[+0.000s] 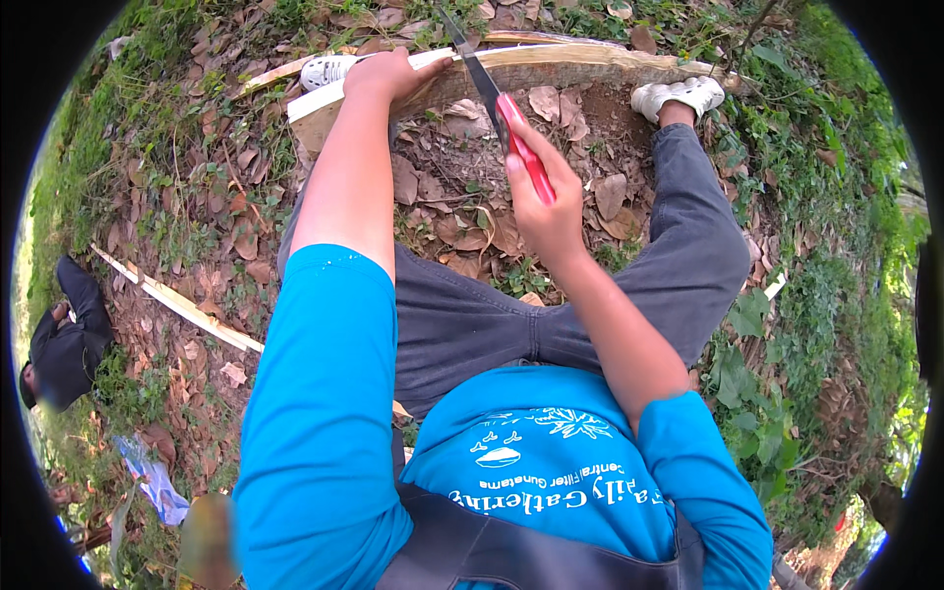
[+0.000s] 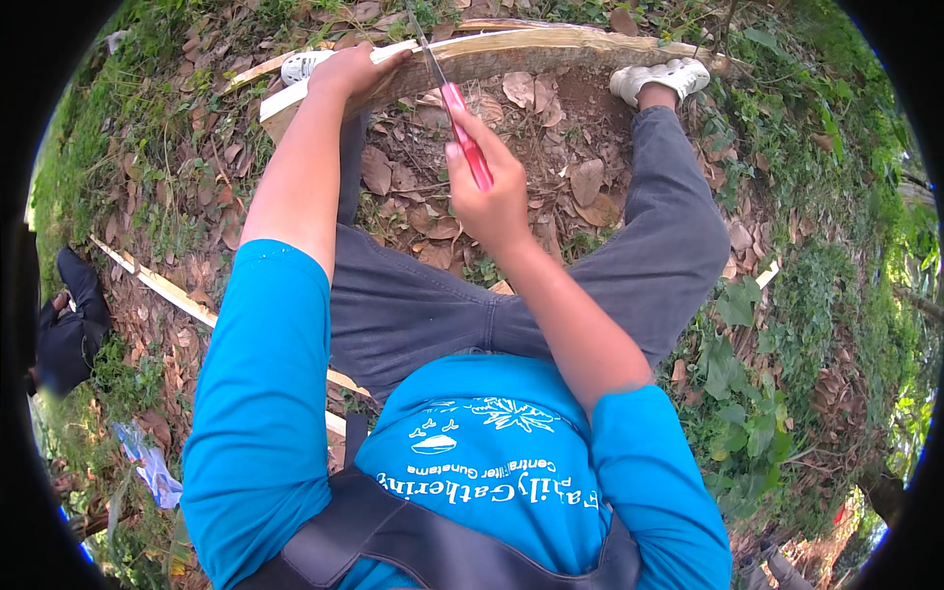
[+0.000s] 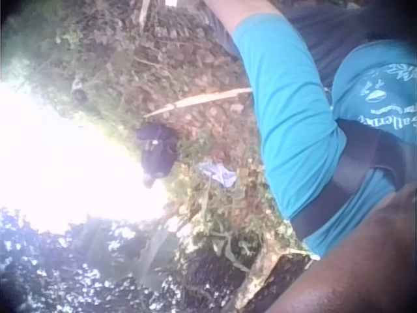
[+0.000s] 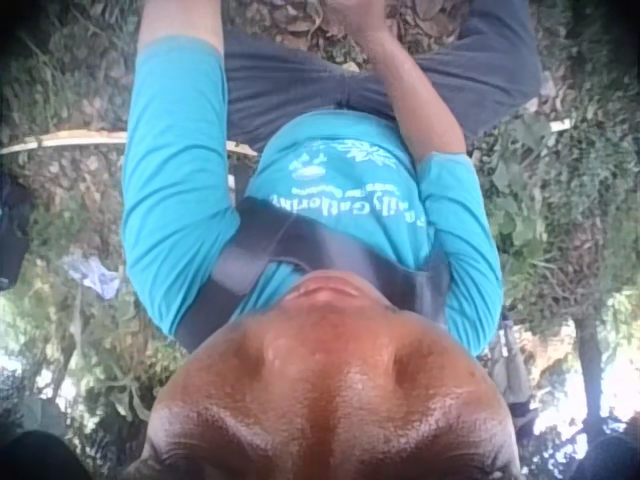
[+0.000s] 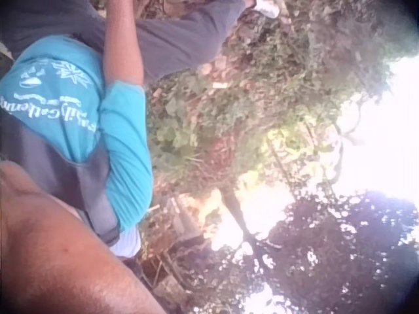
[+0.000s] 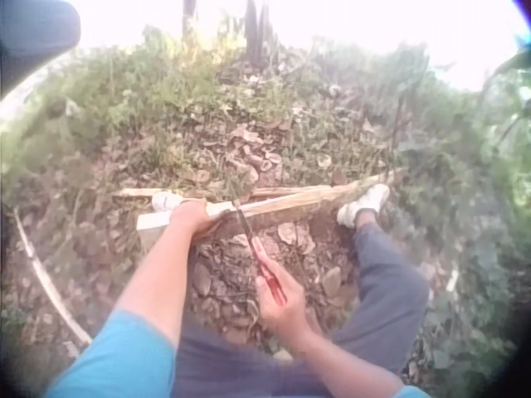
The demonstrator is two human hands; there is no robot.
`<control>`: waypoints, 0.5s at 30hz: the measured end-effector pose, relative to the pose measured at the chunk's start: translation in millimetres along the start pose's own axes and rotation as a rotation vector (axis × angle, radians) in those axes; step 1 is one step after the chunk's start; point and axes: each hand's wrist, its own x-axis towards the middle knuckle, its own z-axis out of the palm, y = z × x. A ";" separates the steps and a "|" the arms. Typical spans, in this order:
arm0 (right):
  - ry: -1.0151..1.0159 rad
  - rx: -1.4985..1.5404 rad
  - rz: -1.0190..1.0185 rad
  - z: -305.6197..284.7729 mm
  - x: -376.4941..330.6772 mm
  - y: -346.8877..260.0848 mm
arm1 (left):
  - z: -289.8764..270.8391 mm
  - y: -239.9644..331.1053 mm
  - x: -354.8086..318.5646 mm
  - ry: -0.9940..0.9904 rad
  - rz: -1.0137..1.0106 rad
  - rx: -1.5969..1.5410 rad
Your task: The person sits on the ground and uses a red-handled knife to shave and shape a piece of wood held between their legs. They repeatedly scrape the surface of the wood to remove bark and smooth the edges.
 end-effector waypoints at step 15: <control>0.016 0.017 0.169 -33.9 56.2 -26.3 | 24.8 10.0 -19.7 0.287 0.017 0.138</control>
